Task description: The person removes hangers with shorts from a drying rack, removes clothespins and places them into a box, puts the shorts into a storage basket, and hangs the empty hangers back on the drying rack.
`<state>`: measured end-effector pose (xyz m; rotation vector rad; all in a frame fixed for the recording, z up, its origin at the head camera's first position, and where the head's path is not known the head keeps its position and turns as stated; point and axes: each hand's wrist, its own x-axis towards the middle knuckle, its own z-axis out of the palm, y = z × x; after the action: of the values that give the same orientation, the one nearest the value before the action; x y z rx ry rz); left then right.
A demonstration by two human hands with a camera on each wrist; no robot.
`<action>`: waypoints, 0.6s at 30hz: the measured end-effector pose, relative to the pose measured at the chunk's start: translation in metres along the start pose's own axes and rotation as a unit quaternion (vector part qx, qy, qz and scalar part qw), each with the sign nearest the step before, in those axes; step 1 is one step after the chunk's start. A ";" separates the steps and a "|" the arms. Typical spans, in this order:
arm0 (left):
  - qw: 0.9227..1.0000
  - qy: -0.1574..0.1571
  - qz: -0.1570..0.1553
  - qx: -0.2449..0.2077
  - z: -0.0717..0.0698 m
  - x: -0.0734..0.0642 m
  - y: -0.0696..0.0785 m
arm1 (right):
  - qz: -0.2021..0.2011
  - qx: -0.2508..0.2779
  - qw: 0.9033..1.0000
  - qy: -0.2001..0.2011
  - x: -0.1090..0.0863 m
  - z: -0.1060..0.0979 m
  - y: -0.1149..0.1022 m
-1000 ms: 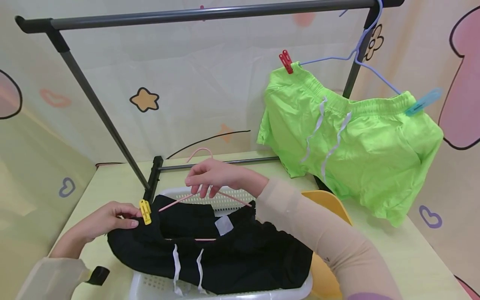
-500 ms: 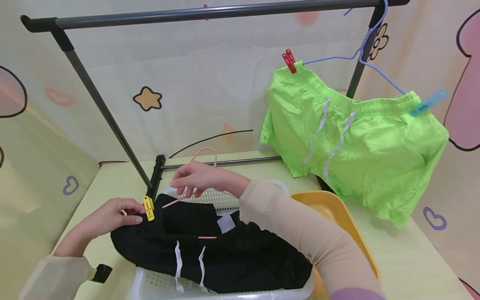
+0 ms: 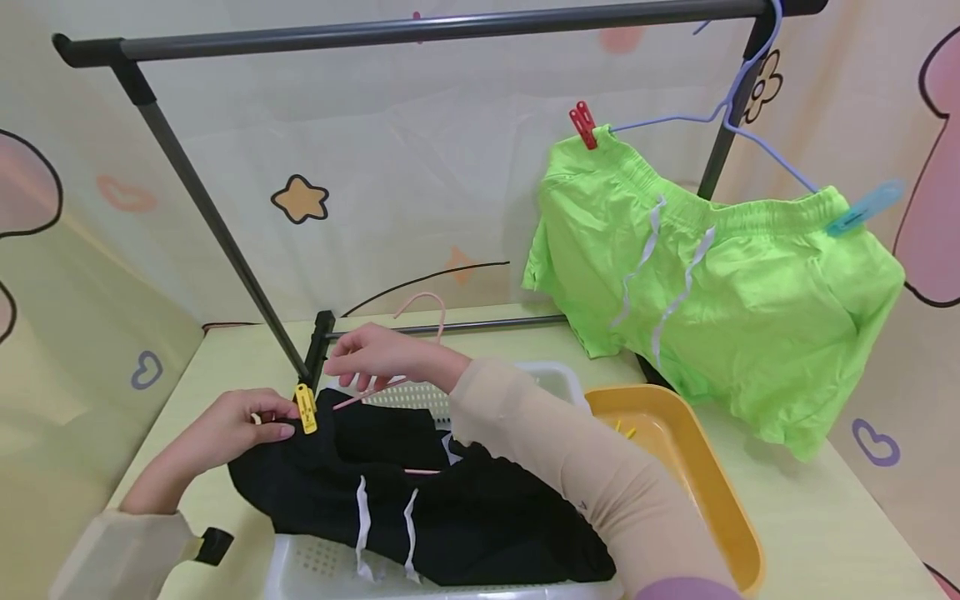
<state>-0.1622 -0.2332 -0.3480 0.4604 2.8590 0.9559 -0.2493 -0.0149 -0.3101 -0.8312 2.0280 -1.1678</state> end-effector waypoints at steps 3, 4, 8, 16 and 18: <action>1.000 0.007 0.002 0.001 0.001 0.000 0.001 | 0.003 -0.013 1.000 0.004 0.004 0.003 -0.003; 1.000 0.010 0.003 0.000 0.001 0.000 0.001 | 0.004 -0.015 1.000 0.006 0.005 0.004 -0.003; 1.000 0.026 0.013 0.003 0.002 0.000 0.002 | 0.013 -0.022 1.000 0.009 0.011 0.008 -0.006; 0.998 0.049 0.034 0.024 0.005 0.000 0.005 | 0.048 -0.045 0.998 0.013 0.023 0.019 -0.009; 0.998 0.052 0.036 0.027 0.005 0.001 0.005 | 0.059 -0.053 0.997 0.016 0.026 0.021 -0.009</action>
<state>-0.1606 -0.2265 -0.3493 0.5386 2.9860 0.9441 -0.2463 -0.0486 -0.3155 -0.7359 2.1499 -1.0223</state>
